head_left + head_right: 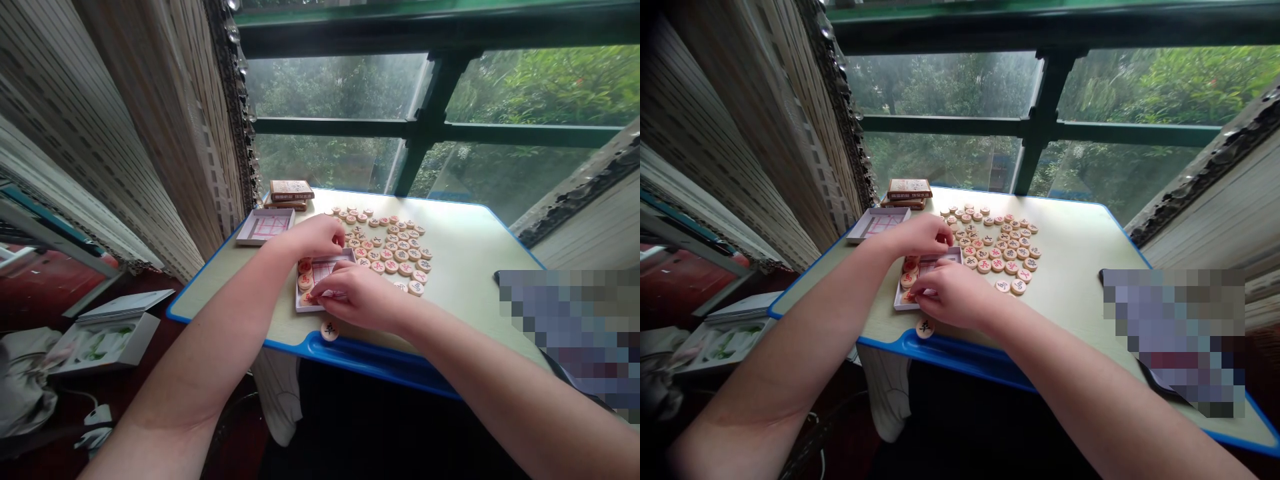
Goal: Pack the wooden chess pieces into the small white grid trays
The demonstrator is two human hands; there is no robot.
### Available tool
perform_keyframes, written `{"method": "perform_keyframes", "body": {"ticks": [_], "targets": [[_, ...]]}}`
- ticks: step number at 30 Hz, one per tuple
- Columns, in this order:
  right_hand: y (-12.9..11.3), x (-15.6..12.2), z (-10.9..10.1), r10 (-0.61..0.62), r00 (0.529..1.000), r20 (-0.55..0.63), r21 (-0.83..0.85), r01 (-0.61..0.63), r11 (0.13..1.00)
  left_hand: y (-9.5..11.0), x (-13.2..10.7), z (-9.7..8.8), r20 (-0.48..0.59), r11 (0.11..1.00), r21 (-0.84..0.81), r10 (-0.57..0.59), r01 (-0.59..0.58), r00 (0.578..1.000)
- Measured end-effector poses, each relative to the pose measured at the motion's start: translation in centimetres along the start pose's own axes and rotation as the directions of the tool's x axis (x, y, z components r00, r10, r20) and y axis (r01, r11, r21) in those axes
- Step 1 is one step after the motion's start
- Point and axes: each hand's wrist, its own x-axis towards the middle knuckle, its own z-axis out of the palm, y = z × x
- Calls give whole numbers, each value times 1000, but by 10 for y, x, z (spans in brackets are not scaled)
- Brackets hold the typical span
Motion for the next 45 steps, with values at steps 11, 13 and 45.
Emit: {"method": "perform_keyframes", "body": {"ticks": [11, 13, 45], "targets": [[0, 1, 1, -31, 999, 11, 31, 30, 999, 3, -2, -2, 17, 1000, 22, -1, 1, 1000], [1, 1, 1, -42, 999, 3, 37, 42, 998, 3, -2, -2, 14, 1000, 24, -8, 8, 1000], [4, 2, 3, 44, 996, 81, 104, -53, 993, 4, -1, -3, 32, 999, 33, -9, 8, 999]]}}
